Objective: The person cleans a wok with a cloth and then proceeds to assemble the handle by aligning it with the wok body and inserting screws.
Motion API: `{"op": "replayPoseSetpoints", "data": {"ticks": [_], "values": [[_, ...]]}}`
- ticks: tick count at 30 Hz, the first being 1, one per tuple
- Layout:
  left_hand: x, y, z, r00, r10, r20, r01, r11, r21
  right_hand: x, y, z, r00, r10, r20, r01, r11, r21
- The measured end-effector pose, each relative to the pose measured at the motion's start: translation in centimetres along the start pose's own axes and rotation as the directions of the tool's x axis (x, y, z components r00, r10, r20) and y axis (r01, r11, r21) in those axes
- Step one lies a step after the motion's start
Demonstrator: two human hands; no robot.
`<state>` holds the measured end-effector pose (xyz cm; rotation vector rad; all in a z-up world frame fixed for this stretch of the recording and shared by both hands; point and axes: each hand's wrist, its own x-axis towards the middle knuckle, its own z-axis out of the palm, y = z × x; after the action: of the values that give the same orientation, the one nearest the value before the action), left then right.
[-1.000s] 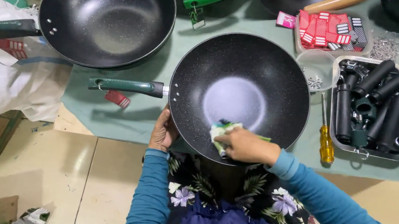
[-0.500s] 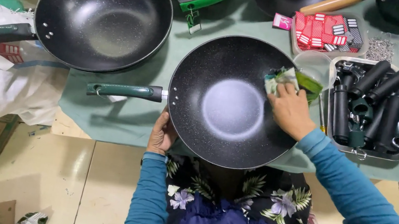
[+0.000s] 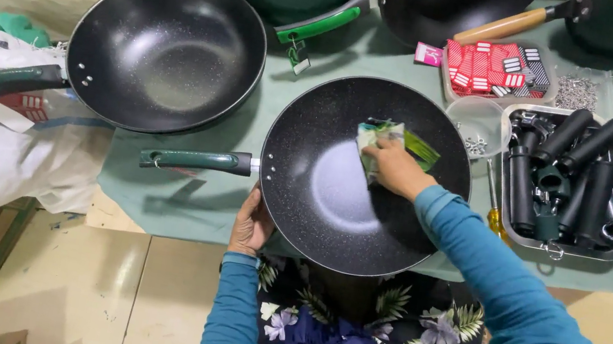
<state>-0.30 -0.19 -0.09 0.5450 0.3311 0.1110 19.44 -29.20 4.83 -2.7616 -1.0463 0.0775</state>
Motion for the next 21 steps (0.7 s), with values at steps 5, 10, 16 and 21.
{"op": "replayPoseSetpoints", "data": {"ticks": [5,10,16,21], "values": [[0.6,-0.4,-1.1,1.0,0.003,0.009,-0.003,1.0,-0.03,-1.5,-9.2,-4.5,0.96,-0.274,0.056,0.267,0.958,0.101],[-0.1,0.1,-0.2,1.0,-0.03,0.001,0.031,0.999,-0.042,-4.8,-10.2,-2.9,0.834,-0.434,0.34,0.383,0.9,0.209],[0.0,0.1,-0.3,0.998,-0.059,-0.004,0.059,0.997,-0.043,-2.3,0.5,1.2,0.939,-0.113,0.324,0.123,0.992,-0.009],[-0.4,0.3,0.8,0.999,-0.035,0.016,0.035,0.999,-0.04,0.6,0.5,3.0,0.992,-0.002,0.124,0.009,0.999,-0.053]]}}
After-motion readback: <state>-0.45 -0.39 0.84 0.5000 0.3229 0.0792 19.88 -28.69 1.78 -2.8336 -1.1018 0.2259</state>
